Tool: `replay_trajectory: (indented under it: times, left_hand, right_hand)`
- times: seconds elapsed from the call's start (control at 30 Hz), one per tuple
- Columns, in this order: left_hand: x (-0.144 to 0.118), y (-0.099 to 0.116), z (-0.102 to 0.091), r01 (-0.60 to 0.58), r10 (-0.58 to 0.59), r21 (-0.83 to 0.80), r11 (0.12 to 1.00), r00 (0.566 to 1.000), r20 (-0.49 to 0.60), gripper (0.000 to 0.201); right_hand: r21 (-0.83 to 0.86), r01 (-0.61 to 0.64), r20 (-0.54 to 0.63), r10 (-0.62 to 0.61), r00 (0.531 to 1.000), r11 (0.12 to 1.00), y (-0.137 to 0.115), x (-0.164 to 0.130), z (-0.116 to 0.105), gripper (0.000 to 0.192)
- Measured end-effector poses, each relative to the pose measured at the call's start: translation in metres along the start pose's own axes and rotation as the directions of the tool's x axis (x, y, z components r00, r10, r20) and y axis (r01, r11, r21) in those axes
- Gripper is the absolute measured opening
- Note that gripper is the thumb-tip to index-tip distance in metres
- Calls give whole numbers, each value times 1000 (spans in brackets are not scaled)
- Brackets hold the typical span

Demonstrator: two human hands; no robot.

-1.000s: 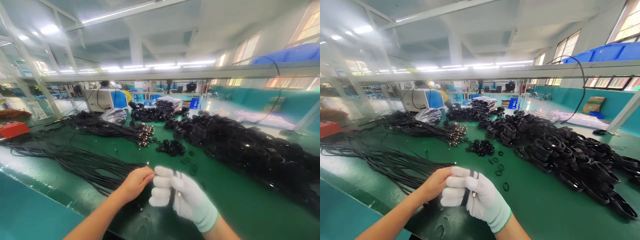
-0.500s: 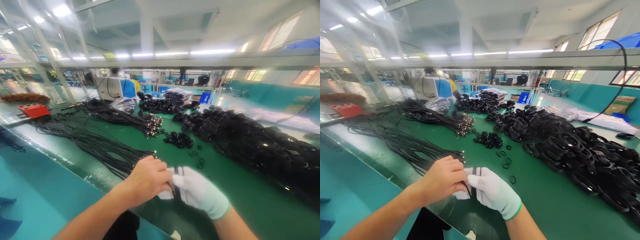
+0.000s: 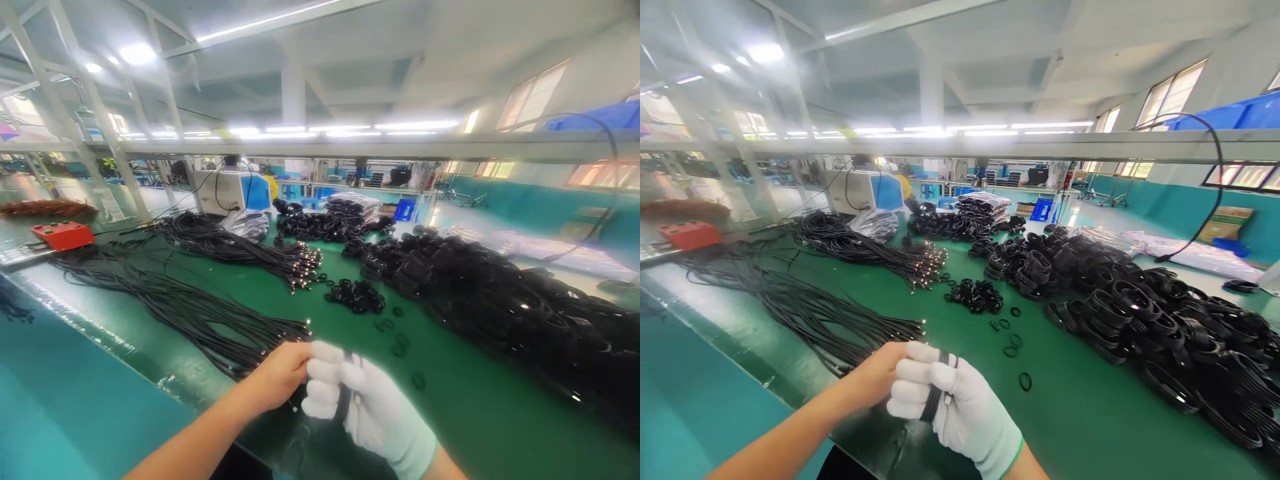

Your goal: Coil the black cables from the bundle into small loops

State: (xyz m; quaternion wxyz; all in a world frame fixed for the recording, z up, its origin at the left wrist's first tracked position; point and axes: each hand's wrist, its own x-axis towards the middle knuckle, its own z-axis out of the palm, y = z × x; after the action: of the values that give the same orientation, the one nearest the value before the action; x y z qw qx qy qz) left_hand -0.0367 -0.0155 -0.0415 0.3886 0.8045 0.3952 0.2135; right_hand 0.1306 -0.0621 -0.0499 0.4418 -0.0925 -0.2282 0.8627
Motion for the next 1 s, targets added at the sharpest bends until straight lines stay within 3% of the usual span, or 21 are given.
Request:
replay_trajectory:
  times: [0.07, 0.2, 0.3, 0.4, 0.5, 0.63, 0.77, 0.87, 1.0]
  left_hand:
    - [-5, 1, 6, 80, -65, 238, 968, 995, -71, 24]
    - [-18, 14, 28, 235, -140, 564, 792, 968, -207, 27]
    - [-25, 26, 47, 190, -76, 670, 718, 978, -196, 26]
    - [-28, 32, 51, 63, 70, 715, 696, 985, -156, 24]
    - [-25, 34, 34, -110, 291, 775, 623, 952, -99, 24]
    - [-12, 40, -11, -407, 487, 785, 467, 859, 156, 22]
    - [4, 37, -36, -530, 505, 643, 552, 827, 247, 19]
    - [10, 30, -35, -545, 502, 558, 626, 829, 247, 11]
    - [10, 35, -31, -553, 508, 574, 605, 822, 257, 12]
  right_hand:
    - [-45, 124, -55, -126, 990, 991, -10, 1, -2, 35]
    - [-141, 239, -166, -261, 951, 961, -28, -1, -6, 35]
    - [-200, 253, -213, -294, 932, 947, -32, -2, -7, 35]
    - [-244, 236, -238, -294, 926, 941, -28, -1, -8, 38]
    - [-329, 162, -256, -253, 933, 930, -19, 1, -7, 37]
    - [-356, 35, -108, -78, 991, 934, -6, 3, -5, 27]
    - [-225, -49, 12, 53, 999, 973, 4, 2, -4, 26]
    - [-186, -119, 7, 122, 993, 975, 7, 1, -6, 31]
    - [-191, -204, -26, 203, 979, 960, 7, 0, -12, 29]
